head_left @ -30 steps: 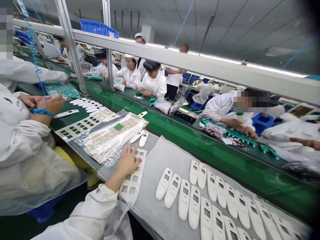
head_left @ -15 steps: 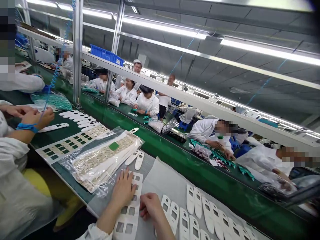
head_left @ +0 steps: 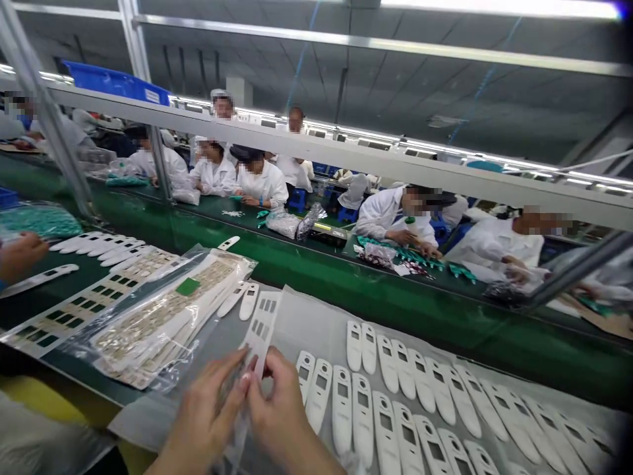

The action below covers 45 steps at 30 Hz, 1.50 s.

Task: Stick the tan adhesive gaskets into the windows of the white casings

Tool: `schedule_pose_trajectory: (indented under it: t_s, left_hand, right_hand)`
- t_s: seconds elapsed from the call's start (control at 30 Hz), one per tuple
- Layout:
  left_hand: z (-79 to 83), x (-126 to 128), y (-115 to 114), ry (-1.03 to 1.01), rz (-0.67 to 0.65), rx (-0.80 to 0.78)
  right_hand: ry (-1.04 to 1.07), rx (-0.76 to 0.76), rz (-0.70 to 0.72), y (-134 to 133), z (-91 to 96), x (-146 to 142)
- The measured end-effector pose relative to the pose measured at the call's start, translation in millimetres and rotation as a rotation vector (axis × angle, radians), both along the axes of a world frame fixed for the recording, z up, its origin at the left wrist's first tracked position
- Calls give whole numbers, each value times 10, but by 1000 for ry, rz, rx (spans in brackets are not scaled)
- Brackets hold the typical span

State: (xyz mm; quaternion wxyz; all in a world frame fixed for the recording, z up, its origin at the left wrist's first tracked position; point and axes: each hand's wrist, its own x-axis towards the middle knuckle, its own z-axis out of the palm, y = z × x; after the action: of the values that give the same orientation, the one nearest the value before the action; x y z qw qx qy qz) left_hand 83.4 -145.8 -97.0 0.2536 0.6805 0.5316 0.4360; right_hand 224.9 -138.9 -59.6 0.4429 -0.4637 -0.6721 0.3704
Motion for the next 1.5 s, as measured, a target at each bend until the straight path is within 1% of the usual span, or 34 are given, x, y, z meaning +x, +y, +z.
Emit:
schedule_pose_trajectory:
  t_s: [0.07,0.13,0.2,0.23,0.3,0.33,0.37,0.43,0.47,0.5,0.53,0.57,0.6,0.67,0.73,0.77,0.83,0.9,0.93,0.97,1.0,1.03,1.07,1.1,1.13,1.17,1.2,1.23,1.27,1.3,1.33,1.4,1.43,1.5]
  left_hand:
    - [155,232,-115,-269,-132,-148]
    - [282,501,-160,-536,-190,-331]
    - [411,766,-150,-777,-192,-507]
    - [481,886,-131,-874,-221,-591]
    - [630,1086,-73,-999,-331,-719]
    - [703,1166,-39,-1035,-388,-756]
    - [771,1234,-5,-1058,-447,-776]
    - [883,1346,61,-1071,-553,-797]
    - [925,1396,89,-1083,-566,-808]
    - [960,1447,115,-1101,-548,-824]
    - [988,1498,137,-1128,-504,-839]
    - [1012,1550,158,-1160,-449,-839]
    - [1033,1601,179,-1186,-404,-827]
    - [1067,1690,226,-1206,-382,-740]
    - [1087,1745,284,-1203,-396,-644]
    - [1086,1753,318,-1191,-393,-606]
    - [1048,1720,387,-1125,-365,-519]
    - [960,1624,451,-1039,-340,-436]
    - [906,1558,475,-983,-310,-366]
    - [853,1486,489,-920,-267,-270]
    - [809,1416,492,-819,-188,-115]
    - [780,1353,481,-682,-109,70]
    - [771,1305,456,-504,-58,269]
    - [781,1275,420,-306,-74,419]
    - [808,1266,376,-112,-182,489]
    - [844,1275,331,67,-352,493]
    - [881,1299,289,217,-528,447]
    - [913,1330,257,322,-666,393]
    - [936,1362,237,391,-741,345]
    - [949,1386,231,429,-761,312]
    - [954,1398,238,441,-744,292]
    - [959,1379,277,405,-669,250]
    - [965,1351,303,359,-637,211]
    - [989,1285,350,213,-580,80]
  right_hand:
    - [24,122,41,-208,227,210]
    - [8,177,98,-369,381,457]
    - [-58,183,144,-485,456,736]
    - [-102,186,152,-530,468,883]
    - [-178,219,118,-600,451,1180]
    - [-200,251,70,-627,426,1320]
    - [-203,292,-11,-648,393,1449]
    - [-151,354,-237,-671,317,1661]
    - [-98,357,-354,-672,282,1739]
    - [-32,326,-447,-667,253,1798]
    - [44,264,-496,-656,235,1839]
    - [124,178,-489,-641,228,1865]
    - [198,79,-439,-622,232,1879]
    - [280,-102,-260,-578,257,1886]
    - [263,-198,-110,-530,273,1893]
    - [234,-219,-78,-508,270,1906]
    - [181,-221,-84,-471,252,1960]
    - [120,-199,-105,-448,247,2051]
    - [72,-184,-104,-441,261,2104]
    - [9,-166,-95,-436,291,2155]
    - [-68,-144,-79,-433,333,2200]
    - [-157,-118,-53,-429,386,2235]
    - [-251,-89,-17,-423,442,2255]
    - [-346,-55,22,-414,497,2261]
    - [-434,-16,57,-401,546,2252]
    - [-513,27,84,-386,585,2233]
    - [-578,71,102,-369,613,2209]
    - [-634,122,111,-351,634,2187]
    - [-688,180,111,-334,651,2173]
    - [-733,240,111,-317,670,2173]
    - [-777,307,101,-301,695,2188]
    - [-883,493,45,-273,777,2257]
    - [-931,607,-13,-264,833,2301]
    - [-992,833,-196,-263,955,2364]
